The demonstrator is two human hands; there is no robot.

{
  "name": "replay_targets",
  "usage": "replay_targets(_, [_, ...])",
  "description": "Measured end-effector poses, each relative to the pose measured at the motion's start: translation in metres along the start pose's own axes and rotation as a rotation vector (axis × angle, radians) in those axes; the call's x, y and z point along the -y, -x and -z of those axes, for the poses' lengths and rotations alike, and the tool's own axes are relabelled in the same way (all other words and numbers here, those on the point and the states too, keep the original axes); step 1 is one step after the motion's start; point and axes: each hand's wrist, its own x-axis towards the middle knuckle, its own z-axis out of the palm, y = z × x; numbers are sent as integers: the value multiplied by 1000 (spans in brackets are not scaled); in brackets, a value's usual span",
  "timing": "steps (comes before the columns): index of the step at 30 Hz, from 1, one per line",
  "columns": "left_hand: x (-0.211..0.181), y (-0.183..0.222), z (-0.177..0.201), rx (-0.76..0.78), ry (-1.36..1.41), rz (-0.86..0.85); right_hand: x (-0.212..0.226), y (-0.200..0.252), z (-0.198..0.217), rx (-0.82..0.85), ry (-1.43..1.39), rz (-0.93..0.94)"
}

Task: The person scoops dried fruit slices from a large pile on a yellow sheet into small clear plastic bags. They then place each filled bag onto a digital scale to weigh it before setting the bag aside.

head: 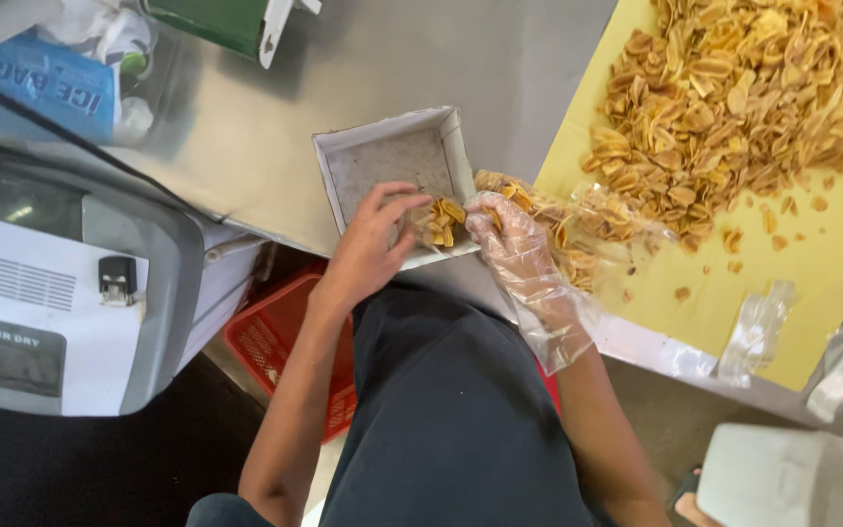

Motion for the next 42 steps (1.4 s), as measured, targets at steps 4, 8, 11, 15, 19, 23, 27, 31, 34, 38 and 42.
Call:
replay_targets(4, [-5, -9, 22, -3, -65, -15, 0, 4, 0, -112, 221, 401])
replay_targets(8, [-13, -13, 32, 2, -116, 12, -2, 3, -1, -108, 171, 170])
replay_targets(11, [-19, -10, 26, -53, -136, -21, -3, 2, 2, -71, 335, 55])
replay_targets(15, [-24, 3, 12, -155, -113, -49, -2, 1, 0, -64, 373, 431])
replay_targets(19, [-29, 19, -4, -220, -100, 6, -1, -3, 7, 8, 329, 337])
replay_targets(23, [-37, 36, -10, -281, -105, 63, -7, 2, 41, -101, 344, 281])
replay_targets(27, [-35, 50, -39, 257, 56, 226, -32, 17, 125, -284, 462, 245])
replay_targets(31, [-25, 39, -171, 750, -58, 68, -68, 10, 210, -443, 452, 246])
replay_targets(34, [7, 26, -278, 906, -283, 68, -102, 11, 248, -514, 362, 264])
replay_targets(38, [59, 40, -385, 904, -424, 327, -144, 17, 261, -573, 259, 171])
replay_targets(42, [87, 73, -464, 985, -701, 249, -201, 18, 267, -608, 384, 219])
